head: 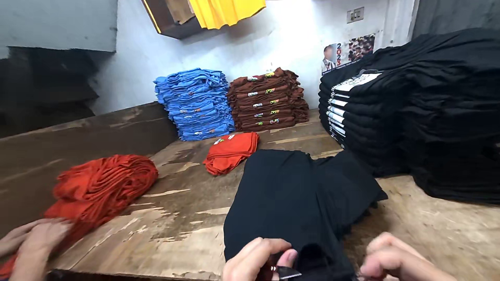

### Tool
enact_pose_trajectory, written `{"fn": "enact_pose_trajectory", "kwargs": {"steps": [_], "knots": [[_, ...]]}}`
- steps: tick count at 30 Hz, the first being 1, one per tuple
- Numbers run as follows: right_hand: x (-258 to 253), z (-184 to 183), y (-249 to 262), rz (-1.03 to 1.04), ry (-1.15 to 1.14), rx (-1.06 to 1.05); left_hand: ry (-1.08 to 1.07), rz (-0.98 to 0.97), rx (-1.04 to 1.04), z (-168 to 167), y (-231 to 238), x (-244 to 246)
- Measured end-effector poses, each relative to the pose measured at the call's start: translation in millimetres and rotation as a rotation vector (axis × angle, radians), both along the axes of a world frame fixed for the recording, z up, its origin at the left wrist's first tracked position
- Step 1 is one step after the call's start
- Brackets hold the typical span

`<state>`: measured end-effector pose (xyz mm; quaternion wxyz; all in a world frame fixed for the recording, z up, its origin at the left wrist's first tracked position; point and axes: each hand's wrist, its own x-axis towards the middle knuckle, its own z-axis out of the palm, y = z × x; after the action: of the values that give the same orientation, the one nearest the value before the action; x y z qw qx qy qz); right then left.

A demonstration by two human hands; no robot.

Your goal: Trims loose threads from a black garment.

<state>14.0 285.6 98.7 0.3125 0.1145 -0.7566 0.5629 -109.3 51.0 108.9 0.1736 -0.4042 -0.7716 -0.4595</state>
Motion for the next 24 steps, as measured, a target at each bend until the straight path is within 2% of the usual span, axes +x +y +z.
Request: {"fn": "enact_pose_trajectory", "kwargs": {"steps": [2, 5, 8, 11, 14, 17, 21, 24], "knots": [[1.2, 9.0, 4.9, 0.031, -0.056, -0.018, -0.026, -0.014, -0.019, 2.0, -2.2, 0.0], [-16.6, 14.9, -13.8, -0.103, -0.032, 0.091, -0.063, -0.035, -0.023, 7.3, -0.8, 0.6], [-32.8, 6.3, -31.2, -0.276, 0.078, 0.232, -0.095, -0.042, -0.020, 10.6, -0.9, 2.4], [-12.3, 11.0, -21.0, -0.318, 0.181, 0.267, -0.124, -0.065, -0.061, 18.0, -9.2, 2.3], [17.6, 19.5, 7.7, -0.187, 0.154, 0.286, -0.148, -0.103, -0.150, 31.0, -20.4, 0.3], [28.1, 24.6, 31.2, -0.021, -0.108, 0.324, -0.064, -0.107, -0.247, 48.2, -19.3, -2.9], [16.1, 18.3, 18.4, -0.188, -0.164, 0.114, 0.109, -0.084, -0.326, 64.0, -0.6, -7.6], [5.3, 16.1, -6.8, -0.207, -0.154, -0.059, 0.156, -0.091, -0.365, 66.0, 13.9, -8.3]]}}
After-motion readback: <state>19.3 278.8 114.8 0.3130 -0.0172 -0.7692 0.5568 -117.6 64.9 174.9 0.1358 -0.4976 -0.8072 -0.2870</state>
